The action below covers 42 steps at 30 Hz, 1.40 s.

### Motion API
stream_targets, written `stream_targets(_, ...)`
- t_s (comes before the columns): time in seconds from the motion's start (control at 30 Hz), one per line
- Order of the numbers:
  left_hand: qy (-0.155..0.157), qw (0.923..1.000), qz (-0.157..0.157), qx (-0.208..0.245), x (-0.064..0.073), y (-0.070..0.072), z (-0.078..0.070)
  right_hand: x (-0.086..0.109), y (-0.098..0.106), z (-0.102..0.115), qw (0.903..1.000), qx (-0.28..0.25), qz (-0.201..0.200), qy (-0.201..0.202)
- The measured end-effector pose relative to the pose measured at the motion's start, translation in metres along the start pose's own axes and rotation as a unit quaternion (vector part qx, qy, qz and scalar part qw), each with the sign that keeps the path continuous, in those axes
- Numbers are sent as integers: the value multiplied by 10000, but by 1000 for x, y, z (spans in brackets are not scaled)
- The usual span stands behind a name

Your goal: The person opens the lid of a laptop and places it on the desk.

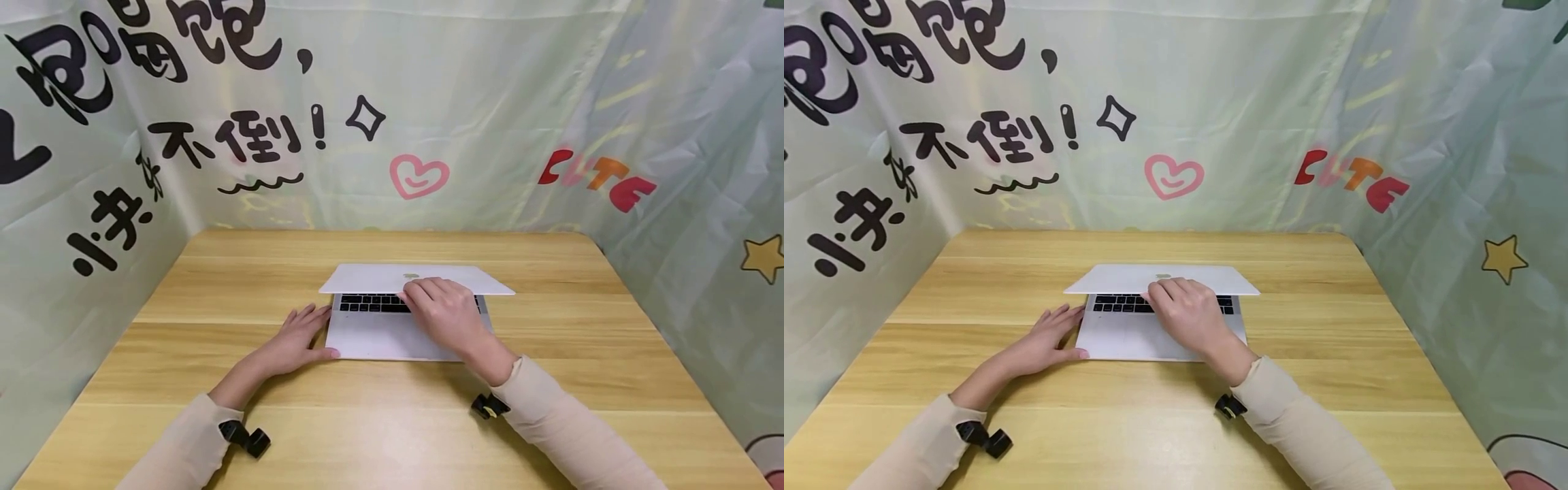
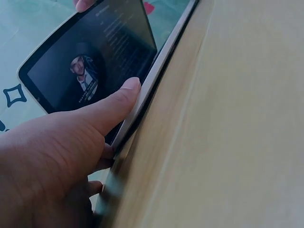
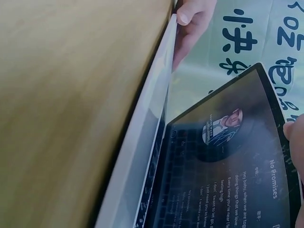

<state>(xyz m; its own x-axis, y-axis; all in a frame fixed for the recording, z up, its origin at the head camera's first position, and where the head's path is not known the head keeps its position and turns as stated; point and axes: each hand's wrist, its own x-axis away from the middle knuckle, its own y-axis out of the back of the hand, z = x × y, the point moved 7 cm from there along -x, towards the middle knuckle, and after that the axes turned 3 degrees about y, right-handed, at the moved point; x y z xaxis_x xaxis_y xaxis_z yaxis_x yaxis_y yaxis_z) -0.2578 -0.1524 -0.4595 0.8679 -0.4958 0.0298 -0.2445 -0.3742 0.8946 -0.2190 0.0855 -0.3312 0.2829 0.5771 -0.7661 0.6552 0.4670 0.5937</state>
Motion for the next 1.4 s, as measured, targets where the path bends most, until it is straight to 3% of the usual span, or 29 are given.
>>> stream_targets(0.4, -114, 9997, -181, 148, 0, 2, -2, -16, -2, -12, 9975, 141, 213, -660)
stream_targets(1.1, -318, 9994, -115, 36, 1, 3, -4, -33, -10, -35, 9975, 174, -75, -685)
stream_targets(1.4, -269, 9995, -117, -60, 0, 2, -4, -41, -14, -48, 9960, 77, 116, -884)
